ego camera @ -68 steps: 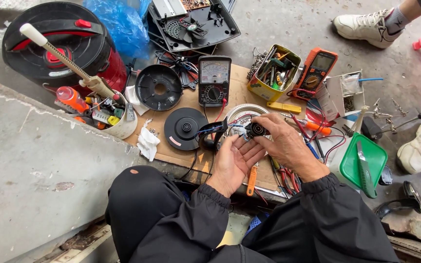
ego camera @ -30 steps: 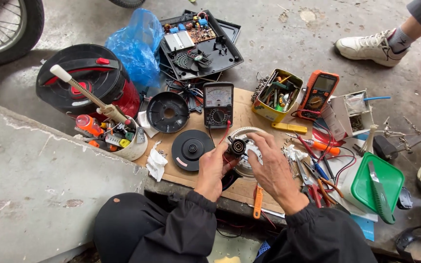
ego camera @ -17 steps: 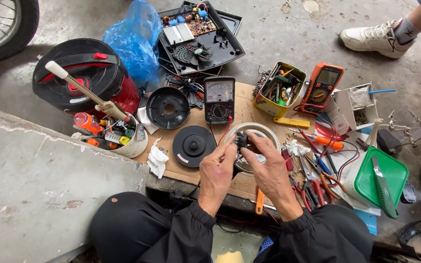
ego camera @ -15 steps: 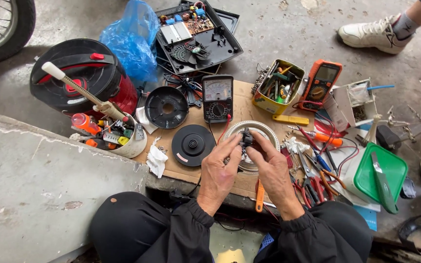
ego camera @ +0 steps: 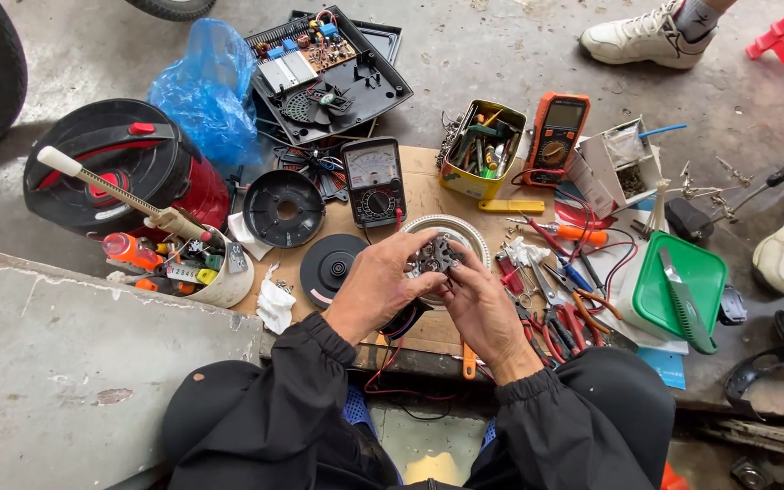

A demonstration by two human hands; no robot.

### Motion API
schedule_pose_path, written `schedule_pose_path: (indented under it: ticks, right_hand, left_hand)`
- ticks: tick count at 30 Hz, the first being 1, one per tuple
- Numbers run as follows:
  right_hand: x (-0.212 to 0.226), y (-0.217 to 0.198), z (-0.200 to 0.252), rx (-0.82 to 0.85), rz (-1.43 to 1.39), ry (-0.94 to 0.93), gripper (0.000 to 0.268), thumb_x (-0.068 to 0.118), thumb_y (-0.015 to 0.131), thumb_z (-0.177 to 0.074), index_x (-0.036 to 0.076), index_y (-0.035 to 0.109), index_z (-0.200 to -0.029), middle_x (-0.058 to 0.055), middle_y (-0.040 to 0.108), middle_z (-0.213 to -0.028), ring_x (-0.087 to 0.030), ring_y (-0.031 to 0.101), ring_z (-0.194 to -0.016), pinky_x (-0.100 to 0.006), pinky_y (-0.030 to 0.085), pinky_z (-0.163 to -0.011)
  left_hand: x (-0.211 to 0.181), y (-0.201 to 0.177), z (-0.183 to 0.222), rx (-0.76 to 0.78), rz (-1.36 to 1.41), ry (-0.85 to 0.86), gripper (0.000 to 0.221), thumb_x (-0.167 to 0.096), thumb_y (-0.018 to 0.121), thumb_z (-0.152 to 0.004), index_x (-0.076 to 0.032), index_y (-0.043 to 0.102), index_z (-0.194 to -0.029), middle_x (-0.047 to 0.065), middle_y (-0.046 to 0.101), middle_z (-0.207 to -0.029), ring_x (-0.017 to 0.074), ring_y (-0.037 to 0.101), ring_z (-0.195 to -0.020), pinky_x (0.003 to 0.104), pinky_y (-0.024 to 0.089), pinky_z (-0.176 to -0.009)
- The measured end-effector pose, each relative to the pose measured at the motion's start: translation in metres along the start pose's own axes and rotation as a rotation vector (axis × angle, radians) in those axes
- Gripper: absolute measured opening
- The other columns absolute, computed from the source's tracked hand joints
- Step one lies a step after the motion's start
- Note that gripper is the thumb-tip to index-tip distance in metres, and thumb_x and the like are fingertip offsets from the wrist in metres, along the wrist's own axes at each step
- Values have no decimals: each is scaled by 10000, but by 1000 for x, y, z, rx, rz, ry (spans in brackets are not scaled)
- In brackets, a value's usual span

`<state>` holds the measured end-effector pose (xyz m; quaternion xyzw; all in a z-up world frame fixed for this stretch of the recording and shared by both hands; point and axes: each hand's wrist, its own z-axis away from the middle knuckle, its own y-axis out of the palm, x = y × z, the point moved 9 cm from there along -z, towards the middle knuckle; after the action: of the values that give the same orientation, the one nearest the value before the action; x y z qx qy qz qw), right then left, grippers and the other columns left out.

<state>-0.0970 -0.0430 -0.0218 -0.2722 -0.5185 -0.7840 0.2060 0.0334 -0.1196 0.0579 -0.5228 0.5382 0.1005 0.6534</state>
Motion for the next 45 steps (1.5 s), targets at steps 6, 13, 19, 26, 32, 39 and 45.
schedule_pose_path:
  ticks: [6,13,19,26,32,39,45]
  right_hand:
    - [-19,-18,-15,145,83,-89,521,45,623,-1077,57,592,-1597,-142,717,-1431,-186,704,-1190,-355,574,-1094]
    - [-18,-10,-14,177,41,-129,478,26,630,-1077,19,591,-1554,-199,698,-1460,-230,708,-1189,-373,583,-1105]
    - [-10,0,-7,144,57,-138,453,45,642,-1081,0,619,-1531,-187,698,-1474,-211,701,-1216,-350,575,-1104]
    - [-14,-7,-9,122,74,-139,439,47,653,-1080,-1,638,-1517,-182,718,-1442,-195,712,-1176,-343,595,-1063]
    - [-16,-11,-12,128,63,-141,441,55,657,-1078,-15,634,-1512,-191,710,-1438,-207,707,-1164,-357,599,-1065]
    - [-19,-14,-14,123,81,-149,429,63,648,-1086,-21,639,-1507,-195,709,-1436,-216,712,-1174,-350,600,-1064]
    - [-16,-12,-12,124,76,-157,417,43,639,-1085,-28,642,-1495,-213,719,-1415,-217,728,-1146,-361,618,-1049]
  left_hand:
    - [12,2,0,-20,77,-85,564,-277,939,-838,-187,785,-1374,176,807,-1208,387,808,-1038,433,697,-876]
    - [14,0,-3,-37,40,-122,533,-275,983,-773,-136,820,-1262,152,822,-1064,313,815,-910,414,692,-786]
    - [17,0,-4,-56,89,-163,523,-236,974,-759,-96,828,-1242,160,830,-1030,271,821,-893,333,688,-770]
    - [19,1,-8,-23,41,-147,517,-313,952,-793,-126,831,-1259,167,831,-1034,303,823,-856,386,693,-736]
    - [21,3,-8,-19,54,-205,547,-299,961,-750,-91,821,-1236,148,828,-1031,258,823,-896,359,684,-795]
    - [22,4,-7,-27,50,-212,530,-289,953,-753,-90,813,-1224,137,823,-1021,253,822,-894,396,667,-815]
    - [19,3,-6,-35,40,-149,513,-326,952,-774,-77,819,-1202,147,822,-971,283,819,-878,420,646,-823]
